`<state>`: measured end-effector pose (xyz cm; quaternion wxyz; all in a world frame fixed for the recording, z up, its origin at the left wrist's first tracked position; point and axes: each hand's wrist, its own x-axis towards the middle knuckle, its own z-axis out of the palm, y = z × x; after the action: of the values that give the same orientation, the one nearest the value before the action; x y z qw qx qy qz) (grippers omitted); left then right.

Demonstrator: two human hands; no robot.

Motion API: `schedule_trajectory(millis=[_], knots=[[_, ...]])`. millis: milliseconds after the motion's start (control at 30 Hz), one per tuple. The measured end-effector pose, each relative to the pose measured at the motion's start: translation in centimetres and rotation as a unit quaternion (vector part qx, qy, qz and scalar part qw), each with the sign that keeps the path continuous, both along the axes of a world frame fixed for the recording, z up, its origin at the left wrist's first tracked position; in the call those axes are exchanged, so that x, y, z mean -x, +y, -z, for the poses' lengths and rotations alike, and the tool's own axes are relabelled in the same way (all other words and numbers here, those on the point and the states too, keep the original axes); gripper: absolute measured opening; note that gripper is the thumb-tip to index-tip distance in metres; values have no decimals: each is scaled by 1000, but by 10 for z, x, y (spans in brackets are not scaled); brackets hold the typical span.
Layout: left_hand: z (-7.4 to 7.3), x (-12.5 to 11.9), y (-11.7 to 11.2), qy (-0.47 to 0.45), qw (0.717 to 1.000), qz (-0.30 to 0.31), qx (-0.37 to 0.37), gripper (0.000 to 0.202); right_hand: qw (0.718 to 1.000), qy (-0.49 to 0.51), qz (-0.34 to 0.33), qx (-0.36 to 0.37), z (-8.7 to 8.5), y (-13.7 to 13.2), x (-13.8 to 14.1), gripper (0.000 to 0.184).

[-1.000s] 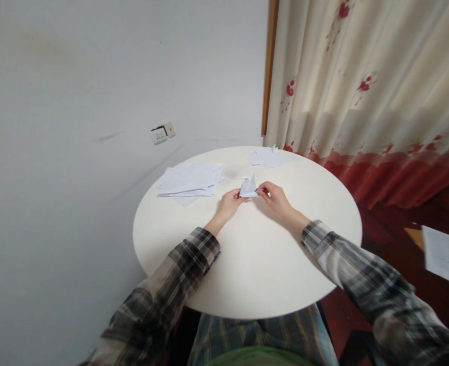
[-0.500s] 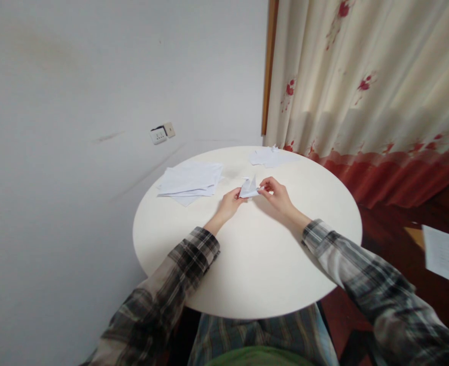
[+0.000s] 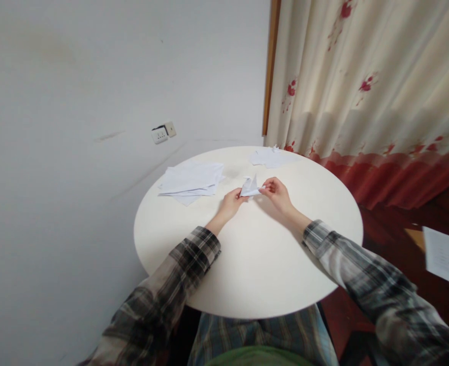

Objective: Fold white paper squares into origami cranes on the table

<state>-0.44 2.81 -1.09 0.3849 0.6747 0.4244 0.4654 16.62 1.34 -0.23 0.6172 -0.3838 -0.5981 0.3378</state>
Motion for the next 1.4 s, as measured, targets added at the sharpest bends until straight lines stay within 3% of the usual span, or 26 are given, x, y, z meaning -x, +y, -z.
schedule_trajectory(millis=[167,367,933,1400], knots=[[-2,-5,-2,-71,994,36,76,12,1000,0,15,-22,1,-1,0,23],[-10,-4,-8,-101,987,60,111,16,996,-46,49,-57,-2,-6,-1,22],[-4,-3,-5,-48,992,56,107,22,986,-107,89,-91,-7,-13,-1,14],[-1,-1,-5,-36,988,88,119,28,991,-60,93,-72,-3,-7,-2,18]])
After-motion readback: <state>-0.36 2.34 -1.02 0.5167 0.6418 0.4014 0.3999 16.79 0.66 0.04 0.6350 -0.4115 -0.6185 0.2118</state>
